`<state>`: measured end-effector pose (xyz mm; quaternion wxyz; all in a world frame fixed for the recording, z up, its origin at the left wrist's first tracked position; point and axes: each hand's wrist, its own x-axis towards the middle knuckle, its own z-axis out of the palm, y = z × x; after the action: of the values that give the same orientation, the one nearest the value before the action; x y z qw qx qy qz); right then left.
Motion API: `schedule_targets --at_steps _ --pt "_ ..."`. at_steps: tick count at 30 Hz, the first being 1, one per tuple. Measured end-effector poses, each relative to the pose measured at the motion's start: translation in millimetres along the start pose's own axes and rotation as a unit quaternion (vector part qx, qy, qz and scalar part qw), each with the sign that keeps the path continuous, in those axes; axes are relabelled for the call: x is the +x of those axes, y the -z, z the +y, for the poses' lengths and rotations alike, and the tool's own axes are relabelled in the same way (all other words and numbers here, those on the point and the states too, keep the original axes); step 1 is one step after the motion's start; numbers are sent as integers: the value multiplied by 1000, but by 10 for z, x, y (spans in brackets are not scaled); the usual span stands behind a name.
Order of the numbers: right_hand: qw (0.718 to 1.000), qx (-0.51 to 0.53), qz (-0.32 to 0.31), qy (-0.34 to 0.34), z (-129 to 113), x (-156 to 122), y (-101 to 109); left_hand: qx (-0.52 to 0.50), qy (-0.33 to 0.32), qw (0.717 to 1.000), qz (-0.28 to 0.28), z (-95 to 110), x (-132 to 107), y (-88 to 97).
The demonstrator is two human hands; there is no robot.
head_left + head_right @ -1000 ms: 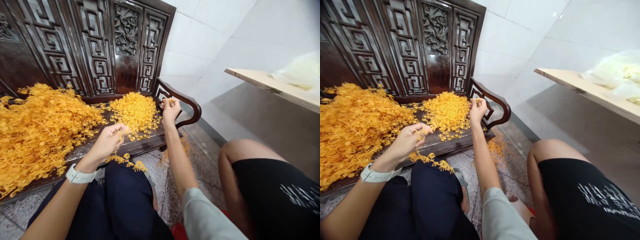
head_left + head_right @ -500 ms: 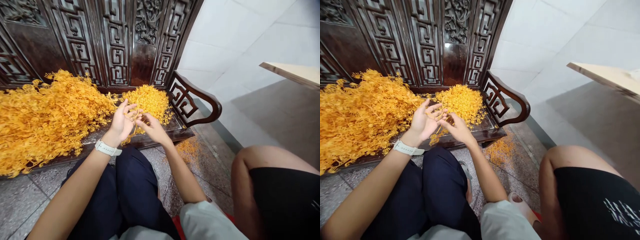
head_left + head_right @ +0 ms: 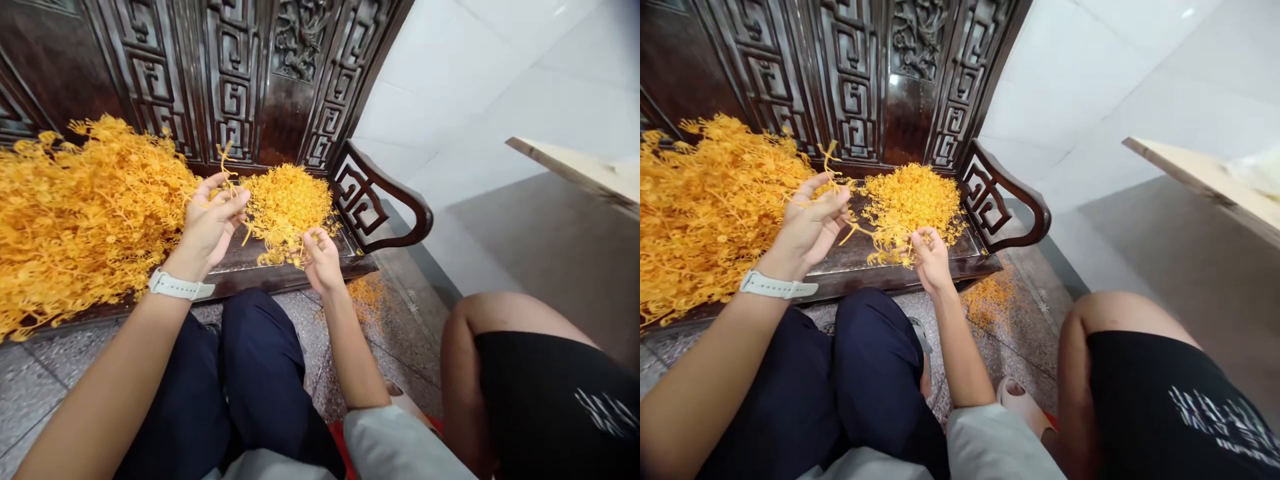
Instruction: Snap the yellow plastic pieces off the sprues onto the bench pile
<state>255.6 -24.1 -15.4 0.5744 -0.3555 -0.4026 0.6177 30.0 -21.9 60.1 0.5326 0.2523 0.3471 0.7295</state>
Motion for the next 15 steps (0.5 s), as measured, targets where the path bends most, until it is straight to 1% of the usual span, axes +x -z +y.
schedule_targets --at_steps 2,4,6,7,9,12,14,15 --pt "995 72 71 -1 -76 78 -43 35 9 999 -14 -31 -19 -3" --pt "986 121 114 -13 -126 141 -69 67 36 996 -37 -46 -40 -2" --pt "983 145 113 -25 -162 170 -93 128 59 988 -67 -62 -70 -1" --pt "983 148 105 -25 -183 173 -108 175 57 980 -81 -75 -90 0" --pt "987 135 86 -11 -241 171 -137 289 24 952 -100 -116 -130 7" --pt "992 94 67 42 -344 178 -177 452 -45 883 -117 -187 -167 38" --pt "993 65 57 79 -382 200 -207 520 -77 841 -130 -220 -167 60" --pt "993 50 56 95 -383 214 -227 540 -92 825 -138 -231 -162 69"
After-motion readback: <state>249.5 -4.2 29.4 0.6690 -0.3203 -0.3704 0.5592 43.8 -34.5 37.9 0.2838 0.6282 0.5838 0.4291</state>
